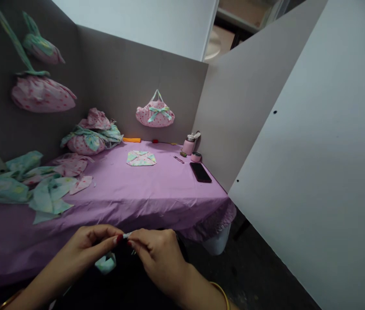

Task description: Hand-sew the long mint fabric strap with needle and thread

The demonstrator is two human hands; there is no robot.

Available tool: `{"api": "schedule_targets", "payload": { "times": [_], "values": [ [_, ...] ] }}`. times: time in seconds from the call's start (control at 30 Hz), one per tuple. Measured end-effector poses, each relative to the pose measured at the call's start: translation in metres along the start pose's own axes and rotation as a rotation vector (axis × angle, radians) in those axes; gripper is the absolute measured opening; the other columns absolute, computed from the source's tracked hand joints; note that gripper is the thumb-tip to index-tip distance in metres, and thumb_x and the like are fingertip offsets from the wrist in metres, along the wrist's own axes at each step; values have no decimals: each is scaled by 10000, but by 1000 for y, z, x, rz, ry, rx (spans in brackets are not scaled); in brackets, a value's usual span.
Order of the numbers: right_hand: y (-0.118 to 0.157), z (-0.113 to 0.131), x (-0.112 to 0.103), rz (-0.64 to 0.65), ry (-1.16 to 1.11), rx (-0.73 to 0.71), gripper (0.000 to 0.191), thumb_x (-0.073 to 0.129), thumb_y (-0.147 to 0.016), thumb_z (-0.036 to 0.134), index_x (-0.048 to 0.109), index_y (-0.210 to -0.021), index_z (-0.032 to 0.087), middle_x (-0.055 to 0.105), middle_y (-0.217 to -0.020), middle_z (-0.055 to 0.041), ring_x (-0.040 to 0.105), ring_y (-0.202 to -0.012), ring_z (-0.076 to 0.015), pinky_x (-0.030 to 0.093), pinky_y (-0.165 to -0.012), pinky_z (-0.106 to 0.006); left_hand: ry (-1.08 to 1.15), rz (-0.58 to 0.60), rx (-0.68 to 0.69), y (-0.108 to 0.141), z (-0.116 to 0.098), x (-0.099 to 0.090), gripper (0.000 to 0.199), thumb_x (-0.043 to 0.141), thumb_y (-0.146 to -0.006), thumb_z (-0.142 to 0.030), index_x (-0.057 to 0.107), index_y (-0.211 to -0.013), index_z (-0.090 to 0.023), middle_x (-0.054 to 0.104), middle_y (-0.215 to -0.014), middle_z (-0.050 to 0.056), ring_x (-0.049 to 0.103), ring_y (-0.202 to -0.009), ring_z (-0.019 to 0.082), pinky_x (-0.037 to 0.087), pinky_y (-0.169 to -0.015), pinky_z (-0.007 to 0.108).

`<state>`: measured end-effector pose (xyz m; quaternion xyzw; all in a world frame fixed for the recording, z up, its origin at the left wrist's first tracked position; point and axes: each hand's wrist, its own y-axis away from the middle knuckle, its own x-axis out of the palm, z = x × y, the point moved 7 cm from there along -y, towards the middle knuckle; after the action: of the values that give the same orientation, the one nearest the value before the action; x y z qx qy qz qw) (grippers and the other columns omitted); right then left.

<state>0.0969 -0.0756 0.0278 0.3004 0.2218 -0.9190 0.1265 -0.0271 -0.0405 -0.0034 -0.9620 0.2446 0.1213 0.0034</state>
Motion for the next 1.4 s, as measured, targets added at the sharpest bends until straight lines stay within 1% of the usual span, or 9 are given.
{"api": "schedule_targets", "payload": {
  "times": [0.2, 0.5, 0.7, 0.83, 1.0, 1.1, 1.17, 1.3, 1.4],
  "values": [
    [0, -1, 1, -10, 12, -12, 248, 488, -866, 186, 652, -1029, 277, 693, -879, -12, 638, -762, -149, 466, -668, -257, -14, -1, 14, -1, -2, 0, 231, 571, -771, -349, 712, -829, -176, 689, -690, 19, 572, -629, 171, 412, -558, 230],
    [0, -3, 3, 1, 30, 4, 239, 493, -866, 193, 652, -1029, 263, 692, -870, -21, 629, -732, -146, 454, -642, -256, -16, 7, 18, 0, -3, 1, 220, 564, -779, -336, 707, -820, -174, 685, -696, 21, 573, -636, 170, 415, -575, 240],
    [-1, -2, 3, 7, 53, 11, 233, 484, -868, 185, 657, -1009, 256, 689, -855, -15, 621, -720, -136, 438, -636, -244, -32, 16, 17, 1, -3, 2, 238, 553, -791, -339, 708, -843, -164, 684, -681, 23, 568, -610, 164, 409, -541, 229],
    [0, -3, 4, 12, 81, 15, 223, 479, -866, 179, 656, -980, 250, 683, -844, -2, 613, -707, -126, 426, -625, -230, -108, -4, 82, 2, -6, 1, 248, 535, -814, -330, 706, -896, -170, 705, -728, 31, 595, -652, 177, 437, -574, 234],
    [3, -7, 0, -45, 179, 78, 282, 497, -842, 197, 555, -1118, 203, 657, -732, -1, 570, -571, -122, 388, -526, -225, -264, -46, 196, 5, -16, 0, 222, 509, -824, -242, 704, -924, -211, 732, -772, 7, 640, -689, 183, 466, -609, 234],
    [3, -5, 3, -16, 190, 53, 200, 463, -863, 203, 600, -1009, 204, 664, -793, -4, 584, -615, -117, 392, -557, -222, -309, -61, 248, 7, -22, 1, 217, 507, -821, -209, 702, -918, -217, 736, -788, 5, 659, -701, 177, 477, -617, 229],
    [3, -5, 3, -16, 193, 49, 180, 450, -869, 207, 613, -945, 194, 664, -791, -5, 590, -628, -117, 391, -565, -222, -338, -74, 276, 8, -26, 2, 213, 507, -819, -198, 697, -915, -212, 734, -789, 8, 664, -701, 172, 480, -619, 229],
    [1, -6, 3, -48, 190, 51, 175, 439, -872, 211, 603, -930, 190, 656, -769, -5, 579, -611, -115, 380, -556, -223, -421, -127, 293, 9, -27, 2, 189, 507, -822, -208, 683, -887, -198, 731, -791, 14, 668, -693, 174, 478, -612, 240],
    [1, -8, 3, -62, 177, 57, 161, 446, -865, 210, 600, -907, 188, 641, -723, -1, 557, -580, -110, 363, -538, -224, -482, -166, 293, 11, -26, 1, 169, 506, -822, -220, 672, -826, -190, 722, -736, 9, 661, -636, 172, 464, -567, 242]
  ]
}}
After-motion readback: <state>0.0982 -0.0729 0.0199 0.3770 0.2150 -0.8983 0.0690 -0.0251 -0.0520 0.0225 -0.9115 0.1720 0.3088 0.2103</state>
